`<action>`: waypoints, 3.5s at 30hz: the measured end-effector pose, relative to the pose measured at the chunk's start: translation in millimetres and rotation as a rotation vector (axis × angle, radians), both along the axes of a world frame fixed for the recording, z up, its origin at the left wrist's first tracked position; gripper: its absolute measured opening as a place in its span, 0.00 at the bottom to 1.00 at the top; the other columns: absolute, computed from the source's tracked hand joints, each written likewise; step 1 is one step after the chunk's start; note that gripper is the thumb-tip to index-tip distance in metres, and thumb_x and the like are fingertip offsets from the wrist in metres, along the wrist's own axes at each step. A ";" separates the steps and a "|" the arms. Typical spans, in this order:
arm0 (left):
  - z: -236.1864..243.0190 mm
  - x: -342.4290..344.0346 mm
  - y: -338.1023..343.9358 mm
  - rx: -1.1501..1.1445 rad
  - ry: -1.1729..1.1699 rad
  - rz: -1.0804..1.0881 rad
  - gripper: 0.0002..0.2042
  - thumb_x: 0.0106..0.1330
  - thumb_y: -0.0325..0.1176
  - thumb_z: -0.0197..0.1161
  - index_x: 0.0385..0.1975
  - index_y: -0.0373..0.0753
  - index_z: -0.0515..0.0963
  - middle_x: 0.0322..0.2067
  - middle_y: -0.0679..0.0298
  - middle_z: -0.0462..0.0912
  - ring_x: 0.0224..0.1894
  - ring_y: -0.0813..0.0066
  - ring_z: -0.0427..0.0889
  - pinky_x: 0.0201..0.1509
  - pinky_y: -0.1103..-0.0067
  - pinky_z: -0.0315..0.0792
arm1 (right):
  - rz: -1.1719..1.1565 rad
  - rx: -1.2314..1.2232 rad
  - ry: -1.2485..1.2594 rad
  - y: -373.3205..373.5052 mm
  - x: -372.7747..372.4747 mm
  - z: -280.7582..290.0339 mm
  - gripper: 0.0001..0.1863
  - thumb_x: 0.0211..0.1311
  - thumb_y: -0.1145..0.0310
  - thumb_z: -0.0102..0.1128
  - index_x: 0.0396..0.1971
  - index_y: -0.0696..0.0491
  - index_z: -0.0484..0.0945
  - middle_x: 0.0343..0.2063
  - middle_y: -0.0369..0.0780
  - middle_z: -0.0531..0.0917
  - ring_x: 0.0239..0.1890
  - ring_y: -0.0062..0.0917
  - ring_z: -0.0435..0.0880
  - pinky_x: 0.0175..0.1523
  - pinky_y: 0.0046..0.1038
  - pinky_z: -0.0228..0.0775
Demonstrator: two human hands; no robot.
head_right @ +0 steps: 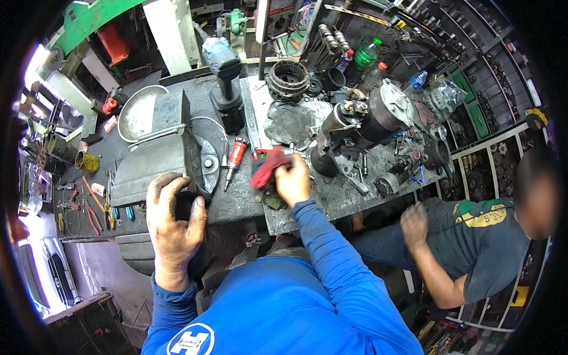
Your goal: The person uses a cordless drill and a screwdriver to disassemble a cylindrical mechanical component on a workbench. They remove screws, separate parts, and wipe the component with a cloth while another person works nearby.
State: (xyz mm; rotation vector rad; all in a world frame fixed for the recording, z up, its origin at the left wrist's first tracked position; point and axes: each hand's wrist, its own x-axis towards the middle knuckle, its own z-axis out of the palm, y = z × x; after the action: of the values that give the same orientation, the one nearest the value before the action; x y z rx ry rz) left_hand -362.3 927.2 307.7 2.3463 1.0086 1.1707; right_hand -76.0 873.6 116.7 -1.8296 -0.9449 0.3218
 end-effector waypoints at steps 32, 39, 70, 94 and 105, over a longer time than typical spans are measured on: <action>-1.2 1.0 2.9 -0.068 -0.090 0.087 0.18 0.66 0.26 0.67 0.56 0.31 0.78 0.48 0.46 0.81 0.52 0.46 0.81 0.59 0.61 0.75 | 0.457 -0.324 -0.458 -58.5 -7.3 24.5 0.12 0.63 0.65 0.68 0.39 0.57 0.81 0.36 0.49 0.86 0.41 0.49 0.87 0.47 0.47 0.80; -0.9 0.6 2.9 -0.079 -0.095 0.092 0.18 0.66 0.26 0.67 0.55 0.31 0.78 0.49 0.46 0.81 0.52 0.46 0.81 0.59 0.61 0.74 | 0.530 -0.368 -0.448 -68.4 -16.6 17.5 0.11 0.63 0.65 0.68 0.38 0.56 0.81 0.36 0.49 0.87 0.41 0.49 0.88 0.46 0.48 0.81; 0.4 1.4 9.8 -0.089 -0.130 0.106 0.17 0.66 0.26 0.66 0.54 0.30 0.79 0.49 0.46 0.81 0.53 0.47 0.82 0.59 0.63 0.76 | 0.778 -0.242 -1.074 95.0 -56.2 -26.5 0.16 0.68 0.61 0.58 0.51 0.44 0.87 0.58 0.42 0.79 0.64 0.39 0.76 0.70 0.62 0.62; -6.9 -3.2 7.0 -0.139 -0.100 0.128 0.19 0.66 0.26 0.67 0.56 0.30 0.78 0.53 0.49 0.80 0.59 0.50 0.79 0.68 0.63 0.69 | 0.721 -0.322 -1.000 91.2 -64.3 -31.4 0.21 0.71 0.61 0.57 0.62 0.45 0.80 0.65 0.44 0.77 0.70 0.42 0.73 0.70 0.65 0.63; -4.2 6.7 -0.9 -0.090 -0.058 0.143 0.18 0.67 0.26 0.67 0.56 0.30 0.78 0.53 0.51 0.79 0.56 0.55 0.80 0.59 0.69 0.74 | 0.766 -0.454 -0.877 129.8 -50.5 -38.5 0.21 0.74 0.61 0.56 0.64 0.45 0.79 0.67 0.42 0.78 0.75 0.39 0.69 0.75 0.69 0.54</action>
State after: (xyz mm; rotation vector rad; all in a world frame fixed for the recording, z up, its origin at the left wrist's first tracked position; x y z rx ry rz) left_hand -355.6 926.3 303.5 2.1897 1.1994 1.2106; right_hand -126.5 1003.4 78.2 -1.9494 -2.3540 0.1873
